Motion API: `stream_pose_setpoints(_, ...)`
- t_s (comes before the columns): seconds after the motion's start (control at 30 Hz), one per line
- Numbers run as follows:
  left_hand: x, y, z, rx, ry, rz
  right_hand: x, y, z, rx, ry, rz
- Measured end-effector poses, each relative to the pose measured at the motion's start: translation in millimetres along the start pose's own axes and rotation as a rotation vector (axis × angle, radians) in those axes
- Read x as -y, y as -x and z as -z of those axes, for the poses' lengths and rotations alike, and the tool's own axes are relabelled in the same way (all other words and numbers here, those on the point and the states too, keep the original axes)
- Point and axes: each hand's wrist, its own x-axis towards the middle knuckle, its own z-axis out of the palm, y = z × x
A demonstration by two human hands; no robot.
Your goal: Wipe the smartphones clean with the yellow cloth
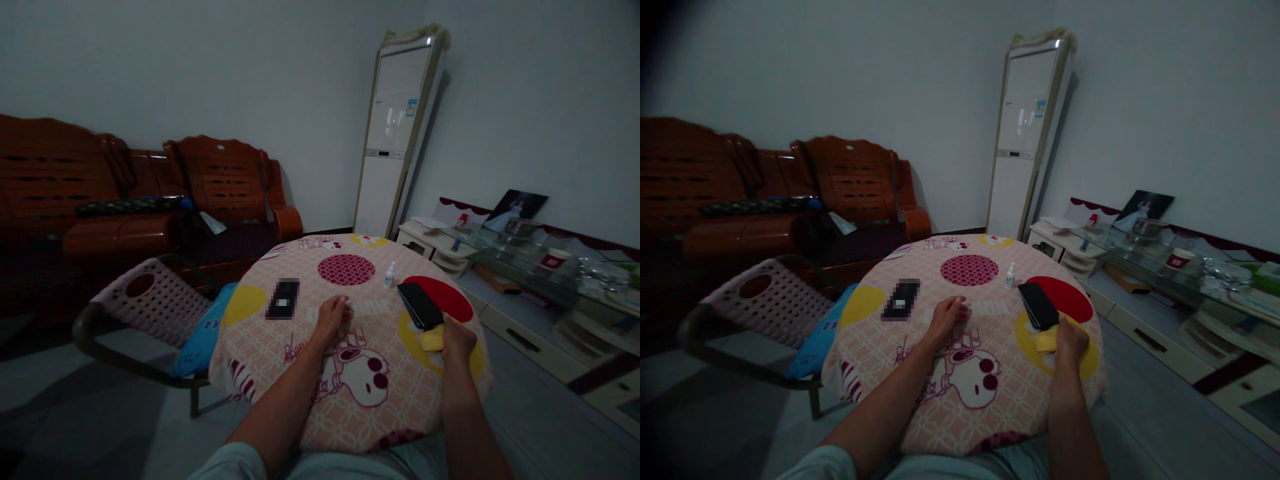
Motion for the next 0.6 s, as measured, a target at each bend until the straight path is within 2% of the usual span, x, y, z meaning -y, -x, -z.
stream_pose_setpoints(0.1,5,-7,7.0,-0.077,-0.076,-0.059,5,0,4,-0.014,0.175,-0.019)
stream_pose_setpoints(0.27,1,-11,15.2,-0.178,-0.298,-0.148,11,8,12,-0.084,0.247,0.062)
stream_pose_setpoints(0.37,-12,-11,25.6,-0.321,-0.500,-0.259,17,16,18,-0.185,0.198,0.136)
stream_pose_setpoints(0.47,-27,-12,46.5,-0.458,-0.765,-0.328,27,26,20,-0.245,0.076,0.178)
stream_pose_setpoints(0.53,-33,-13,63.9,-0.579,-0.936,-0.272,35,34,19,-0.232,0.009,0.215)
stream_pose_setpoints(0.6,-36,-14,80.3,-0.722,-1.055,-0.157,42,44,17,-0.196,-0.051,0.251)
